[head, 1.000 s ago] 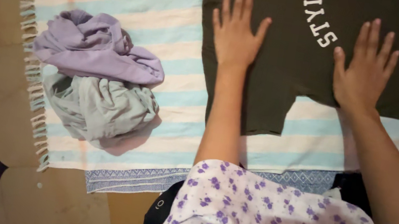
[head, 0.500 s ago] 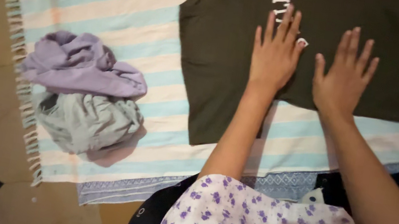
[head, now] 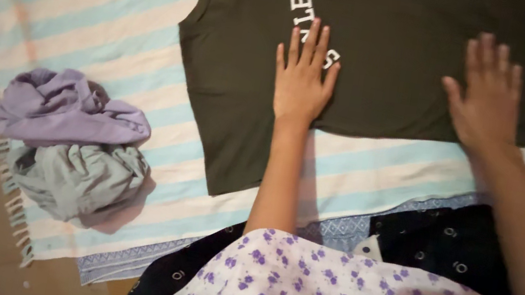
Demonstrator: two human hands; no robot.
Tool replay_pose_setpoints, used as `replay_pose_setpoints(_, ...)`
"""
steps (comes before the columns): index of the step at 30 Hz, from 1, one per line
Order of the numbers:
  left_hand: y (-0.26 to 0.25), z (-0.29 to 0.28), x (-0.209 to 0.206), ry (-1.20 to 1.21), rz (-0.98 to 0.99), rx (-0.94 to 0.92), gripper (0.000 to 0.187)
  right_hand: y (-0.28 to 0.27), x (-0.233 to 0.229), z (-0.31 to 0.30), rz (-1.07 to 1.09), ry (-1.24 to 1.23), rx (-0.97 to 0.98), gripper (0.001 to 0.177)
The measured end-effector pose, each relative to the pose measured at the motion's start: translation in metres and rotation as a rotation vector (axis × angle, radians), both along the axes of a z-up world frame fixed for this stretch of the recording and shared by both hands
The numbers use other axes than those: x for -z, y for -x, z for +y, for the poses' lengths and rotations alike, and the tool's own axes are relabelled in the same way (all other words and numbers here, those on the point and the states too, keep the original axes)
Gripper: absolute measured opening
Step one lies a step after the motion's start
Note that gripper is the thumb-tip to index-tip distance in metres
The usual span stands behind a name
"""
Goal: The person smooths out a dark green t-shirt on a striped cloth and uses an iron to press it flat. They repeatedly adjust the fabric and move the iron across the surface to remove wrinkles.
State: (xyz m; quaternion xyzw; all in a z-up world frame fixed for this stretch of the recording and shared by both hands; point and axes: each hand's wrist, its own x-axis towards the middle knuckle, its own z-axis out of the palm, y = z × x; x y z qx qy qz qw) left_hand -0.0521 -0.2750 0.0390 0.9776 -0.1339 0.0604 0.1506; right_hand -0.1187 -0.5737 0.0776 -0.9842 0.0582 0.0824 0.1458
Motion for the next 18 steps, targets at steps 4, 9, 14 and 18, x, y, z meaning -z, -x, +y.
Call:
replay_pose_setpoints(4, 0.001, 0.0, -0.004, -0.018, 0.022, 0.006, 0.067, 0.028, -0.006, -0.051, 0.011, -0.033, 0.095, 0.073)
replay_pose_setpoints(9, 0.001, 0.001, -0.001, -0.049, 0.024, 0.015, 0.067, 0.039, 0.009, -0.076, -0.049, -0.021, 0.06, 0.07)
replay_pose_setpoints(14, 0.002, -0.015, 0.001, -0.127, 0.052, -0.093, 0.063, 0.053, 0.008, -0.098, -0.277, -0.205, 0.076, 0.053)
replay_pose_setpoints(18, 0.007, -0.071, 0.0, -0.109, 0.107, -0.332, 0.07, 0.07, 0.017, -0.12, -0.452, -0.162, 0.436, 0.034)
